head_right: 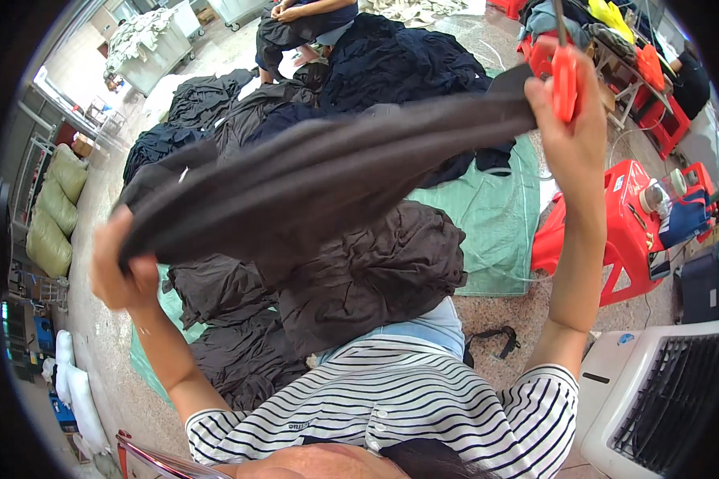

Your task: The person picks up shirts from piles on the floor, trims loose threads from each garment using thread snips, and stacks the finished shirts.

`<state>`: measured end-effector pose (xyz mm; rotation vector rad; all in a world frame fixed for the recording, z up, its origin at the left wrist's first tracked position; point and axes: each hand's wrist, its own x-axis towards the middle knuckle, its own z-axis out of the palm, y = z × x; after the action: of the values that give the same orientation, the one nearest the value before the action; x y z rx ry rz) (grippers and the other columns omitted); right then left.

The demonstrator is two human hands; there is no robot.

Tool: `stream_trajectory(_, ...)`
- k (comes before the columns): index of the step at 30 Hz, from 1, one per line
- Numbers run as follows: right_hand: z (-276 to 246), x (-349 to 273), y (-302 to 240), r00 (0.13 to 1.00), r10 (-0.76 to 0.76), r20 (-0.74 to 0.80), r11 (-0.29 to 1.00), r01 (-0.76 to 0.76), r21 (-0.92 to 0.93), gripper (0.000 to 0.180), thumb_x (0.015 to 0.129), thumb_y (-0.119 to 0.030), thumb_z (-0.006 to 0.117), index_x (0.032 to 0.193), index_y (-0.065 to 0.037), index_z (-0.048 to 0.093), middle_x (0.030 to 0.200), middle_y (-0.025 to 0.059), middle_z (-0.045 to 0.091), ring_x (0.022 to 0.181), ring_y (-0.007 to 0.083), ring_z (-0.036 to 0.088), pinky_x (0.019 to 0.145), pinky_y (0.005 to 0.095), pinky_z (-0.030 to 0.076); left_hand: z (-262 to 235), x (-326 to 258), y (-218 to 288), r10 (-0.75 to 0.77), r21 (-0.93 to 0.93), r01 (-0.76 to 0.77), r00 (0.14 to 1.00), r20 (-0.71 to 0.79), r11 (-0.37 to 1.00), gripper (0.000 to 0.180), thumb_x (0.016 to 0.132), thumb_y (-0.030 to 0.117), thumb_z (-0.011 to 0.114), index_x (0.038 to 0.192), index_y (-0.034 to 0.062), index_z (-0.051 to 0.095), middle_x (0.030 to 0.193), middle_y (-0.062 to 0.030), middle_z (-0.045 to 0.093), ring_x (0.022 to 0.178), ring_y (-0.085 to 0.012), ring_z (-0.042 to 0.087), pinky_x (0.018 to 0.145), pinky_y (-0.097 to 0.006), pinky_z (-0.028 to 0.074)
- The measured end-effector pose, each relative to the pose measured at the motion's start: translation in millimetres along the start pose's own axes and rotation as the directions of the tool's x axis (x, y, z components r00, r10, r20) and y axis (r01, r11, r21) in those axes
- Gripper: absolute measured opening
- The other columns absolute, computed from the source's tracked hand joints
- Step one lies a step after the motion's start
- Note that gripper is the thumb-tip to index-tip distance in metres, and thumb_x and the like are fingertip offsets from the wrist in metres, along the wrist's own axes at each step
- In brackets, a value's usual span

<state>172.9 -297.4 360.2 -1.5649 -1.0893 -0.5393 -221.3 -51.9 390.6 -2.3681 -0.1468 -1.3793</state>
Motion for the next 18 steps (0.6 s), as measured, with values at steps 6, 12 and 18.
stream_trajectory(6, 4.6, -136.7, 31.8, 0.766, 0.395, 0.507, 0.918, -0.344, -0.196, 0.053, 0.092, -0.008, 0.064, 0.14, -0.014, 0.04, 0.106, 0.0177, 0.063, 0.093, 0.0317, 0.068, 0.086, 0.0372, 0.051, 13.0, -128.9, 83.4, -0.074, -0.199, 0.558, 0.428, 0.901, 0.805, 0.04, 0.075, 0.033, 0.079, 0.1, 0.0041, 0.069, 0.078, -0.0129, 0.062, 0.073, -0.0342, 0.062, 0.068, -0.043, 0.051)
stream_trajectory(12, 20.1, -185.4, 39.1, 0.461, 0.634, 0.621, 0.766, -0.481, -0.425, 0.067, 0.094, -0.027, 0.065, 0.152, -0.026, 0.031, 0.102, 0.0201, 0.07, 0.085, 0.0453, 0.065, 0.081, 0.0491, 0.051, 47.6, -151.8, 84.7, -0.065, -0.197, 0.811, 0.278, 0.958, 0.551, 0.025, 0.084, 0.022, 0.073, 0.101, 0.0036, 0.069, 0.099, -0.0144, 0.069, 0.091, -0.0339, 0.067, 0.078, -0.04, 0.053)
stream_trajectory(18, 67.8, -174.2, 1.6, 0.722, 0.457, 0.52, 0.885, -0.43, -0.181, 0.085, 0.084, -0.021, 0.076, 0.153, -0.012, 0.027, 0.097, 0.0264, 0.067, 0.088, 0.0475, 0.064, 0.071, 0.0481, 0.052, 194.7, -123.2, 106.1, -0.295, -0.467, 0.805, 0.577, 0.762, 0.367, 0.011, 0.091, 0.009, 0.066, 0.097, 0.0001, 0.069, 0.09, -0.0139, 0.071, 0.083, -0.0238, 0.07, 0.074, -0.031, 0.053)
